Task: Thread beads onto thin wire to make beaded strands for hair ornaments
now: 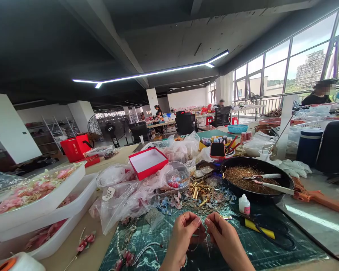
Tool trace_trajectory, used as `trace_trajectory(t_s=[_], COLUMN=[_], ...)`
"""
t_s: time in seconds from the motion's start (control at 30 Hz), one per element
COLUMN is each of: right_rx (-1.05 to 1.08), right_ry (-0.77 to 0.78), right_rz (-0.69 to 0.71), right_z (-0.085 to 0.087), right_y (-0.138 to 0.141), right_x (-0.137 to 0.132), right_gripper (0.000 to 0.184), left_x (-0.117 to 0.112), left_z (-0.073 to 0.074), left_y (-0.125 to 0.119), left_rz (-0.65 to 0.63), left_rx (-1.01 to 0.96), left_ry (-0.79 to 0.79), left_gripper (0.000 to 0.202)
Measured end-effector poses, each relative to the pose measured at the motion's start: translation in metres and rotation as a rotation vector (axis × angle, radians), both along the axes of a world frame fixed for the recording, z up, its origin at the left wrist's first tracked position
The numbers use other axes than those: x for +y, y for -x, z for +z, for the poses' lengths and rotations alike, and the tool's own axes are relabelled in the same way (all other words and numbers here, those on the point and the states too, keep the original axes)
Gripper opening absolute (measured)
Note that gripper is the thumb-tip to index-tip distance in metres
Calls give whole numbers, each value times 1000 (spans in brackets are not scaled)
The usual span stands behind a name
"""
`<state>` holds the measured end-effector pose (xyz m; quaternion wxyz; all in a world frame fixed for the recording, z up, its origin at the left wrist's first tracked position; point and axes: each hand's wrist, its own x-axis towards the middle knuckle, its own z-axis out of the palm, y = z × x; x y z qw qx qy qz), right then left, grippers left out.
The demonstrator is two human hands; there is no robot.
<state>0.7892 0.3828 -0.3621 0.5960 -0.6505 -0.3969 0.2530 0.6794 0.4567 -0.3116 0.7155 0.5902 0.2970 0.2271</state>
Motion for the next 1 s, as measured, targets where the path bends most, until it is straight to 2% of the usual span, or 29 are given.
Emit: trace_trajectory(t_s=[0.33,0.57,0.77,0.87,1.0], right_rx=[72,186,269,292,339], right_ry=[13,-86,-115,-123,-145], right_rz=[44,31,26,24,37], right_z=[5,6,5,8,15], right_y=[-6,-14,-23,-23,-23], right_x=[-6,-10,-16,-19,-17], right_gripper=[22,23,26,28,28], left_x=[0,9,27,26,16], left_z=[3,-5,-16,-14,-2], left_y=[-3,-2,-3,-2,5], left_rz=[36,120,120,76,-113], left_rx=[-18,-49,75,113,130], left_ry=[1,8,-65,-49,20], left_gripper=[19,21,26,27,33])
